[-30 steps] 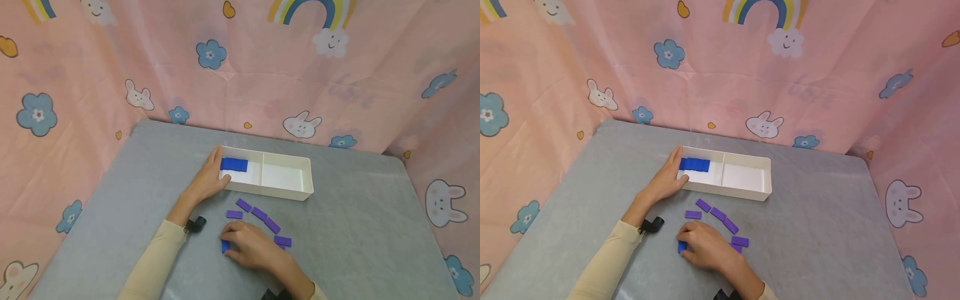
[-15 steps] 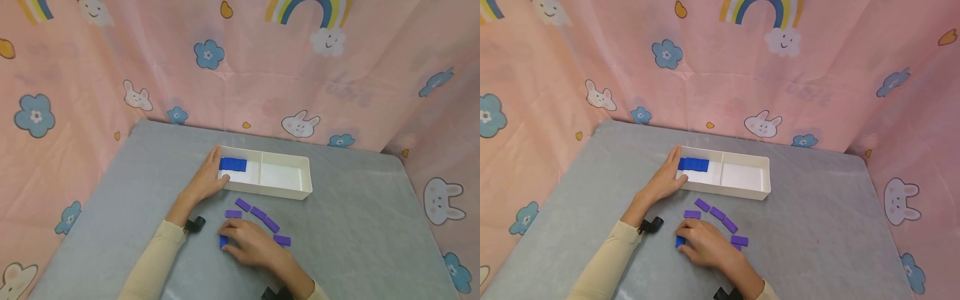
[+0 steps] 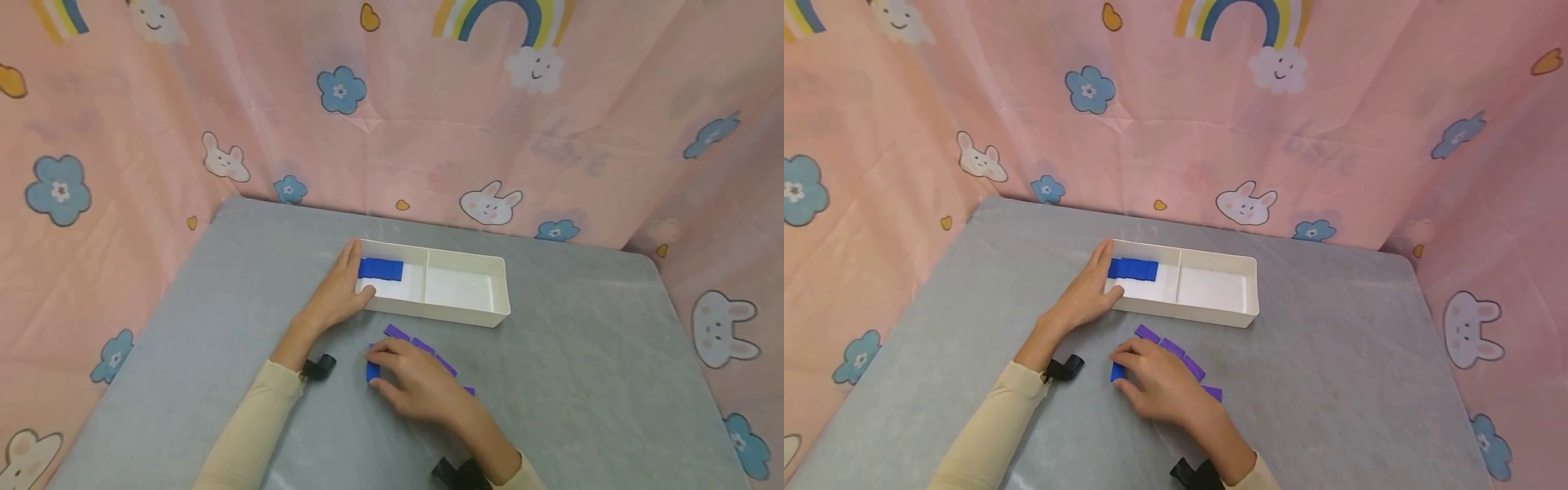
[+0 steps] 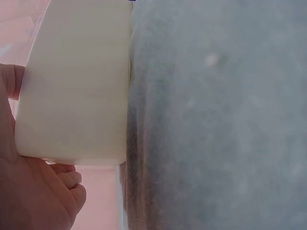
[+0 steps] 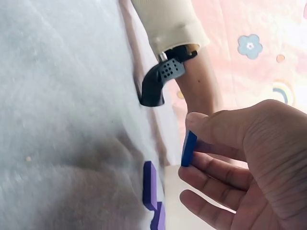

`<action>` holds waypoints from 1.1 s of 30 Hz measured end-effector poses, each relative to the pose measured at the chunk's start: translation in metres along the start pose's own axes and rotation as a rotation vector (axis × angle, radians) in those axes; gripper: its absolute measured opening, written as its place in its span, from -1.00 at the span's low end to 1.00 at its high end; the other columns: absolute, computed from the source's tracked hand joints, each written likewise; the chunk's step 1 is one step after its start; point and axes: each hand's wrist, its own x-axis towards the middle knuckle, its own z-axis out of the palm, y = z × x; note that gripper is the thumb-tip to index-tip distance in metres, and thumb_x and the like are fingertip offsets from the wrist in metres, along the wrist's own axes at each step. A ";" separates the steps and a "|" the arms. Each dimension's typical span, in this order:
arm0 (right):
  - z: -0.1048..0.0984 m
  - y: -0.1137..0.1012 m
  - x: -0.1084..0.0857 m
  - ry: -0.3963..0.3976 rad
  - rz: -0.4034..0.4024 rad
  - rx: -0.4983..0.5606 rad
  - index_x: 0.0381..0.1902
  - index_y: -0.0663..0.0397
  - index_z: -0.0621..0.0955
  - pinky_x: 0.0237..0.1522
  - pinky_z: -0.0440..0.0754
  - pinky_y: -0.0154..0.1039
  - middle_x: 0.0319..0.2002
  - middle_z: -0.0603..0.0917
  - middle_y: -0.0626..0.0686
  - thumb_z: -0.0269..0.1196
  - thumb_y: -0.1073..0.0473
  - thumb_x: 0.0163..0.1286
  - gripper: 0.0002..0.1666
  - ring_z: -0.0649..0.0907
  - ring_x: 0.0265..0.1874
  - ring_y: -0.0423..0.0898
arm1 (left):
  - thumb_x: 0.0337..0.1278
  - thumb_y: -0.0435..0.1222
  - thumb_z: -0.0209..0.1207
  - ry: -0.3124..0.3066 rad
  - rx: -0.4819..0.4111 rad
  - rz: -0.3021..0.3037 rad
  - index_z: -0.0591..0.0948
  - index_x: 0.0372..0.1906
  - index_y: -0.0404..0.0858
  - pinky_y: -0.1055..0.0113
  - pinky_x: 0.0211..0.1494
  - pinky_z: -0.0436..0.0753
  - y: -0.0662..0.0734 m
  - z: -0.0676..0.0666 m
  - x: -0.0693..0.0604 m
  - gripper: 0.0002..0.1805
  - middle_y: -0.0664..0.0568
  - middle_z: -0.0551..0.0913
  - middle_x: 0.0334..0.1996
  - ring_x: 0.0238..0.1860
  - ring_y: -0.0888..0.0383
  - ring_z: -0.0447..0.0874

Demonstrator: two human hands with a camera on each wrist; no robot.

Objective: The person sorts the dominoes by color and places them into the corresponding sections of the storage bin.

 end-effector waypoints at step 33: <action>-0.044 0.028 0.020 0.195 -0.048 -0.004 0.24 0.25 0.70 0.23 0.70 -0.03 0.16 0.70 0.10 0.44 0.17 0.41 -0.51 0.70 0.15 0.00 | 0.35 -0.13 0.20 0.005 -0.003 0.010 -0.20 0.72 -0.32 -0.06 0.71 0.05 -0.004 0.001 0.000 0.09 -0.24 -0.16 0.73 0.72 -0.10 -0.13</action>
